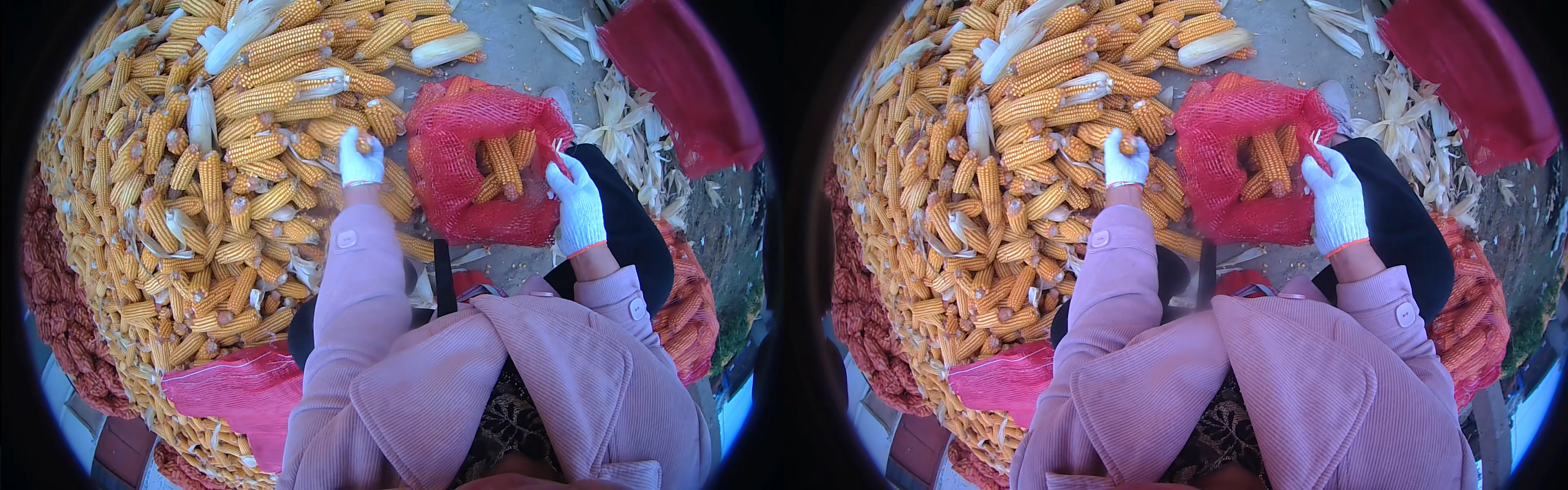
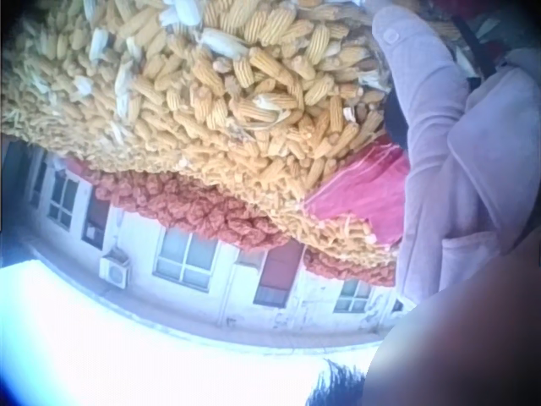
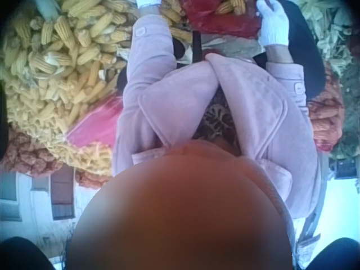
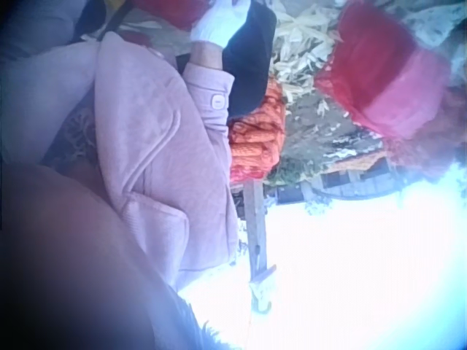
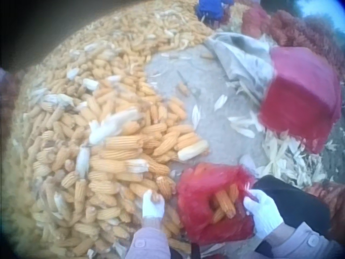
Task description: The person sits on the ground and repeatedly picks up dried corn cobs from a large pile, removes husks by hand, and places the cobs into a red mesh bag. The bag gradually fills as more cobs are added.
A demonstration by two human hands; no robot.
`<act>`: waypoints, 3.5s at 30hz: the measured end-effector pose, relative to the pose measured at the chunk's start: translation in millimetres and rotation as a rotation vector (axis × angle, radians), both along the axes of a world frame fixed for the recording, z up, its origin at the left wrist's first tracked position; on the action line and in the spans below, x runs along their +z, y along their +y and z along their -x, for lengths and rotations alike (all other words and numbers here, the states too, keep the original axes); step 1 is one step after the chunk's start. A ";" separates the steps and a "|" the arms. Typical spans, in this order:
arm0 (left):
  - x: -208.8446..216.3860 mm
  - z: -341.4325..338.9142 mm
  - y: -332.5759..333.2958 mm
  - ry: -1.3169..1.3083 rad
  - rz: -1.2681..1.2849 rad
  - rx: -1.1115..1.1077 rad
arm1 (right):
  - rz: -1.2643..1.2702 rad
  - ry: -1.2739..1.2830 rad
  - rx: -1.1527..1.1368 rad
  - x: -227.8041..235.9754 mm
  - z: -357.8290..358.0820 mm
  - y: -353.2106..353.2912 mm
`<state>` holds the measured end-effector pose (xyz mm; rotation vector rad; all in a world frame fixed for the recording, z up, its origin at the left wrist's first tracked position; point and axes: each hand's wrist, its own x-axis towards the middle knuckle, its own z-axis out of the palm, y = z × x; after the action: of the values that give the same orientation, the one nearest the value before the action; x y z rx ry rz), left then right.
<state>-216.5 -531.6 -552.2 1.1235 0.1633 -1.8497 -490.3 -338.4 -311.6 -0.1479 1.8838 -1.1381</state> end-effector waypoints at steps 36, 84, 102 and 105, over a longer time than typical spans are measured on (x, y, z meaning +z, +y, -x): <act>156.0 13.3 -17.3 -0.954 0.743 -0.621 | 0.048 -0.001 -0.071 -11.1 5.6 11.9; 21.1 -142.7 -32.7 -0.468 -0.239 0.433 | 0.141 0.030 0.004 -2.6 15.1 8.0; 57.1 -25.3 111.5 -1.451 0.236 -0.549 | 0.085 0.051 0.039 -7.6 0.8 0.3; 67.0 -37.1 93.5 -1.615 0.723 -1.018 | 0.067 0.098 0.057 -7.1 4.0 3.3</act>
<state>-179.3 -438.1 -485.3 1.8699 -2.0683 -0.8945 -494.2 -335.1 -318.7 -0.2979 1.9151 -1.1735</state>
